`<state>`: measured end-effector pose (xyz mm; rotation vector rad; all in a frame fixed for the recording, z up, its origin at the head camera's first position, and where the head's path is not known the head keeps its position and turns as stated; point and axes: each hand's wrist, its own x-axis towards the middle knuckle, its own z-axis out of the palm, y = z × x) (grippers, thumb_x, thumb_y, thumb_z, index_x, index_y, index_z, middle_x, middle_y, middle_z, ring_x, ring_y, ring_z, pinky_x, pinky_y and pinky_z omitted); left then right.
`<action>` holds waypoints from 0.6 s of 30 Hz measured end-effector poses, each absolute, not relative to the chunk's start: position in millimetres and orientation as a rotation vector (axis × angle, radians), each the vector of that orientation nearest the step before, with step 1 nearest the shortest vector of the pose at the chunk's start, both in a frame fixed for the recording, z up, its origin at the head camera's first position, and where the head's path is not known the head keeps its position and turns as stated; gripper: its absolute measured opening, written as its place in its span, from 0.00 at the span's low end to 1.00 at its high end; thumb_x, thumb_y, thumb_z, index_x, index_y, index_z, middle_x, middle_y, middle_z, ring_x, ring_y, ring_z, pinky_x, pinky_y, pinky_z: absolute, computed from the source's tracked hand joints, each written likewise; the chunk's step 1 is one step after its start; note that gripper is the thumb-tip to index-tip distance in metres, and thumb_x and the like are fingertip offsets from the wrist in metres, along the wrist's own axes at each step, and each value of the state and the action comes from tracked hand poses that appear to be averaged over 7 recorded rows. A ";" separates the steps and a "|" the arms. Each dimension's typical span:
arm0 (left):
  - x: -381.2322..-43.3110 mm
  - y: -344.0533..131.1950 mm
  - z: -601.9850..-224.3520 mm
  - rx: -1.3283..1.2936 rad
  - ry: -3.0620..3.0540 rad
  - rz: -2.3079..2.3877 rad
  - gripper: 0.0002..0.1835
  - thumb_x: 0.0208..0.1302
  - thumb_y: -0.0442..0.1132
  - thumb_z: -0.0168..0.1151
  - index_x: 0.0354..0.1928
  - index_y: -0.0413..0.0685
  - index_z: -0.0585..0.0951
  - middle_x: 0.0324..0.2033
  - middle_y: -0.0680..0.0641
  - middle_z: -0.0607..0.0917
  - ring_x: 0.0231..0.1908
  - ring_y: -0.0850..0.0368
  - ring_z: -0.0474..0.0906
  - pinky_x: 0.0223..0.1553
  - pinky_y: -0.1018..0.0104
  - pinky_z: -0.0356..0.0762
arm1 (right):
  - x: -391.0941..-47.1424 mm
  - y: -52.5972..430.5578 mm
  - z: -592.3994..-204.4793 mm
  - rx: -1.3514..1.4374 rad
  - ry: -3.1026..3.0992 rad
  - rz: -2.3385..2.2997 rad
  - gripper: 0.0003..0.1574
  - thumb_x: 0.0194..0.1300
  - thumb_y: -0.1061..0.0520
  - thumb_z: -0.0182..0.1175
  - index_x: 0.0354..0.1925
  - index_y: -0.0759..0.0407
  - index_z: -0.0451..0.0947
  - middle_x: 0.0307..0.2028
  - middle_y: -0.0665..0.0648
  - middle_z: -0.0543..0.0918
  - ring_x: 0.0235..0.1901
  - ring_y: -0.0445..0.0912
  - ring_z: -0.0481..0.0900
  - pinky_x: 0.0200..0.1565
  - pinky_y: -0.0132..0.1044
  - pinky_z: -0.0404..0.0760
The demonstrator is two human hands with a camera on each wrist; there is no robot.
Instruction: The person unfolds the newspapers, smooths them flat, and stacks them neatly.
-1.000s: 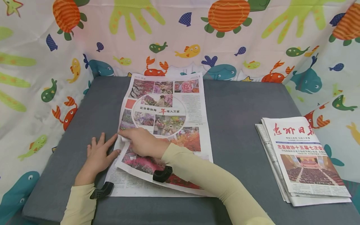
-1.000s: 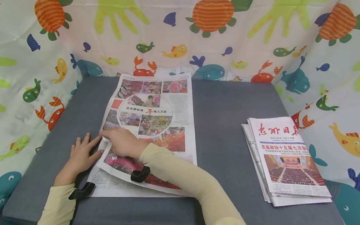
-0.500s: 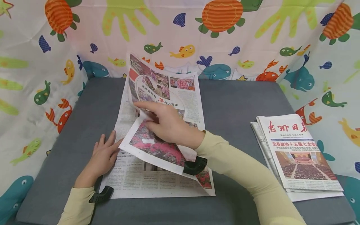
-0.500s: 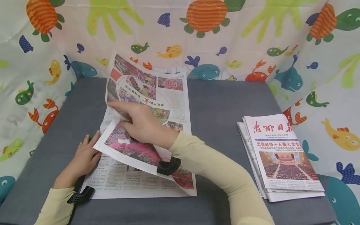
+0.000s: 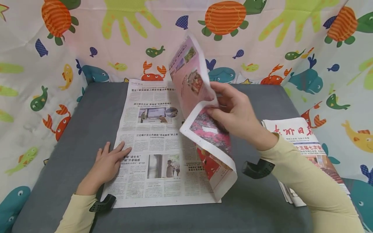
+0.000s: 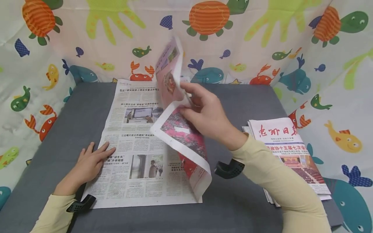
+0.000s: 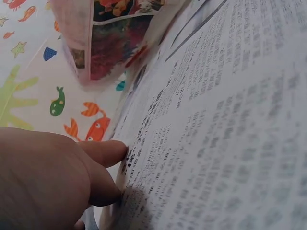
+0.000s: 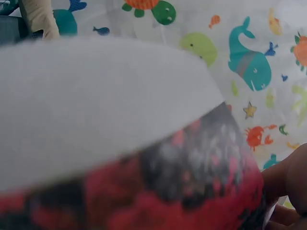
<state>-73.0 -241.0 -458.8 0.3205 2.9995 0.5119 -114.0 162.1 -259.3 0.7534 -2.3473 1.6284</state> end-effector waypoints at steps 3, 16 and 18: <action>-73.0 -244.3 -458.5 0.304 2.995 0.522 0.25 0.73 0.30 0.52 0.70 0.49 0.76 0.75 0.33 0.65 0.74 0.15 0.43 0.68 0.19 0.40 | -111.2 183.0 -257.5 0.635 -2.265 1.796 0.37 0.59 0.80 0.60 0.67 0.69 0.71 0.54 0.54 0.85 0.43 0.37 0.87 0.46 0.25 0.84; -65.0 -276.1 -462.6 0.163 2.974 0.575 0.40 0.66 0.52 0.68 0.75 0.42 0.67 0.76 0.30 0.61 0.73 0.13 0.41 0.67 0.18 0.34 | -89.3 267.4 -276.4 0.473 -1.748 2.373 0.42 0.64 0.83 0.53 0.71 0.61 0.65 0.56 0.60 0.76 0.49 0.46 0.82 0.47 0.31 0.86; -63.9 -282.2 -462.6 0.145 2.974 0.572 0.41 0.66 0.55 0.67 0.75 0.41 0.67 0.76 0.29 0.60 0.73 0.12 0.40 0.67 0.18 0.33 | -86.6 281.1 -283.4 0.505 -1.610 2.494 0.42 0.64 0.85 0.49 0.72 0.63 0.62 0.57 0.62 0.77 0.50 0.48 0.83 0.47 0.35 0.88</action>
